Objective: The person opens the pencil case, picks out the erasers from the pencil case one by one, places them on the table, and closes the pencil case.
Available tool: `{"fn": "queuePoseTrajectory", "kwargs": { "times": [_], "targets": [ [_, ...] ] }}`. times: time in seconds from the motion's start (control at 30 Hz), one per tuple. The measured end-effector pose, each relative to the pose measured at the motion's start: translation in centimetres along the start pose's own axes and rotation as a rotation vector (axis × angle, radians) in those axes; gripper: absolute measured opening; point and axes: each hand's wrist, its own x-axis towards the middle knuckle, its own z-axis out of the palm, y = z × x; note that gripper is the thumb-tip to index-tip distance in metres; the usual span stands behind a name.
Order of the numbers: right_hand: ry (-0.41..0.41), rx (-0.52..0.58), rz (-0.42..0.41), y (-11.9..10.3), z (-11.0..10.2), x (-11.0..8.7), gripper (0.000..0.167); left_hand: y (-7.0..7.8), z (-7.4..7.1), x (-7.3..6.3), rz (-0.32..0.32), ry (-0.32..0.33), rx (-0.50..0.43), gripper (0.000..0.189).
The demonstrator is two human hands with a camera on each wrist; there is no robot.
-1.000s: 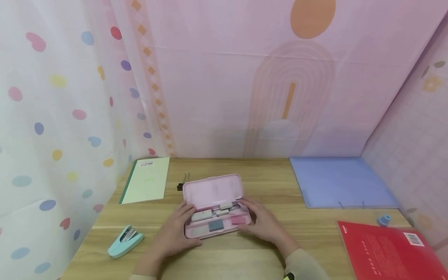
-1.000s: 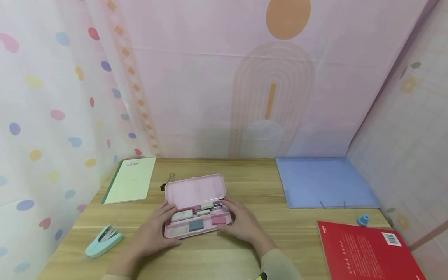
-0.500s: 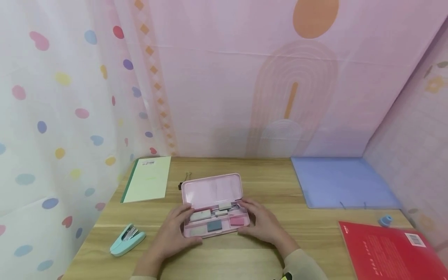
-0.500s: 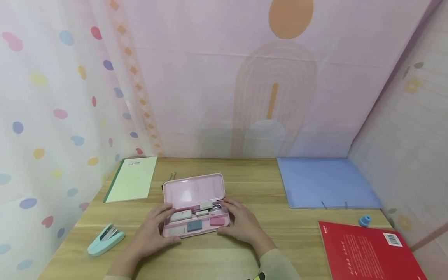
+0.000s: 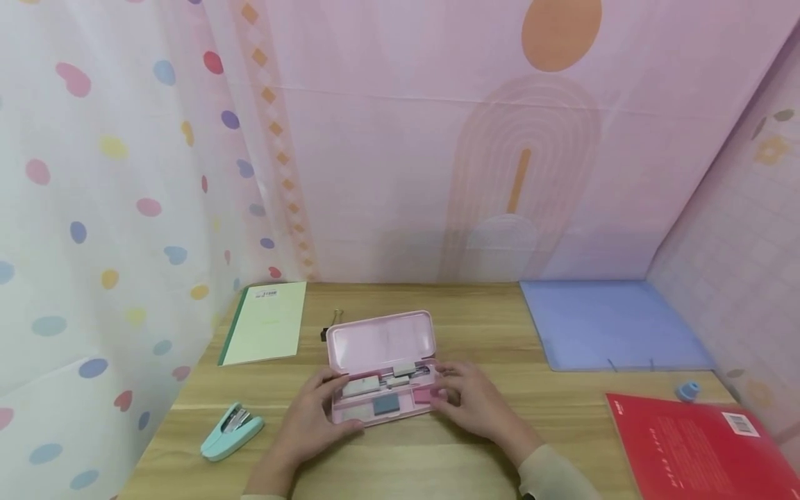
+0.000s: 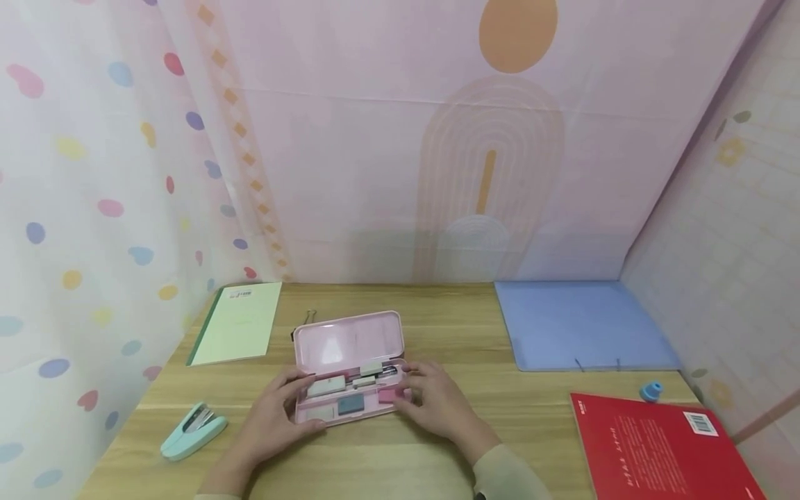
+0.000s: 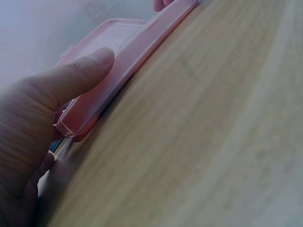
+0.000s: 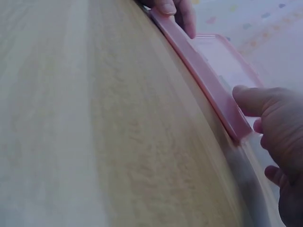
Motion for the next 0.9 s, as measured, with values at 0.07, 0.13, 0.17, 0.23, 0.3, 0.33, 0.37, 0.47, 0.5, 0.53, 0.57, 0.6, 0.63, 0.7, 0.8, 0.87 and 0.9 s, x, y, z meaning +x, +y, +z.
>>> {"fn": "queuePoseTrajectory", "kwargs": {
  "times": [0.07, 0.13, 0.17, 0.23, 0.3, 0.33, 0.37, 0.47, 0.5, 0.53, 0.57, 0.6, 0.63, 0.7, 0.8, 0.87, 0.9],
  "targets": [
    [-0.03, -0.041, 0.004, -0.17, 0.05, 0.07, 0.026, 0.03, -0.06, -0.01, 0.005, 0.0, 0.001, 0.092],
    [-0.043, -0.054, 0.009, -0.32, 0.14, 0.09, 0.029, 0.04, -0.11, -0.01, 0.017, 0.001, -0.001, 0.091],
    [-0.048, -0.057, 0.015, -0.36, 0.21, 0.07, 0.029, 0.02, -0.11, -0.02, 0.025, 0.002, -0.003, 0.09],
    [-0.041, -0.045, 0.026, -0.5, 0.3, 0.05, 0.029, -0.04, -0.1, -0.03, 0.045, 0.013, -0.006, 0.089],
    [-0.025, -0.031, 0.03, -0.64, 0.39, 0.05, 0.028, -0.09, -0.13, -0.04, 0.054, 0.021, -0.007, 0.088],
    [-0.013, -0.025, 0.028, -0.7, 0.44, 0.07, 0.027, -0.11, -0.15, -0.05, 0.054, 0.023, -0.006, 0.088],
    [-0.001, -0.024, 0.025, -0.78, 0.48, 0.1, 0.025, -0.11, -0.17, -0.08, 0.058, 0.027, -0.008, 0.088],
    [0.032, -0.017, 0.004, -0.91, 0.57, 0.2, 0.018, -0.13, -0.23, -0.1, 0.049, 0.023, -0.006, 0.088],
    [0.038, -0.009, -0.001, -0.94, 0.59, 0.22, 0.016, -0.15, -0.22, -0.1, 0.049, 0.023, -0.006, 0.088],
    [0.038, -0.002, -0.002, -0.97, 0.62, 0.23, 0.014, -0.16, -0.21, -0.1, 0.051, 0.024, -0.009, 0.088],
    [0.035, 0.009, -0.001, -1.0, 0.64, 0.24, 0.013, -0.19, -0.19, -0.09, 0.053, 0.025, -0.01, 0.088],
    [0.03, 0.023, 0.001, -1.01, 0.66, 0.26, 0.014, -0.23, -0.19, -0.09, 0.052, 0.024, -0.009, 0.088],
    [0.026, 0.035, 0.007, -1.01, 0.69, 0.27, 0.015, -0.26, -0.18, -0.08, 0.053, 0.024, -0.009, 0.087],
    [0.02, 0.061, 0.026, -0.96, 0.81, 0.32, 0.014, -0.31, -0.15, -0.07, 0.056, 0.025, -0.005, 0.087],
    [0.013, 0.089, 0.065, -0.97, 0.88, 0.49, 0.008, -0.33, -0.11, -0.06, 0.051, 0.025, -0.002, 0.088],
    [0.003, 0.099, 0.09, -1.0, 0.88, 0.58, 0.003, -0.29, -0.09, -0.06, 0.042, 0.02, -0.005, 0.088],
    [-0.005, 0.105, 0.106, -1.07, 0.8, 0.6, 0.003, -0.26, -0.07, -0.07, 0.038, 0.017, -0.006, 0.089]
  ]
}}
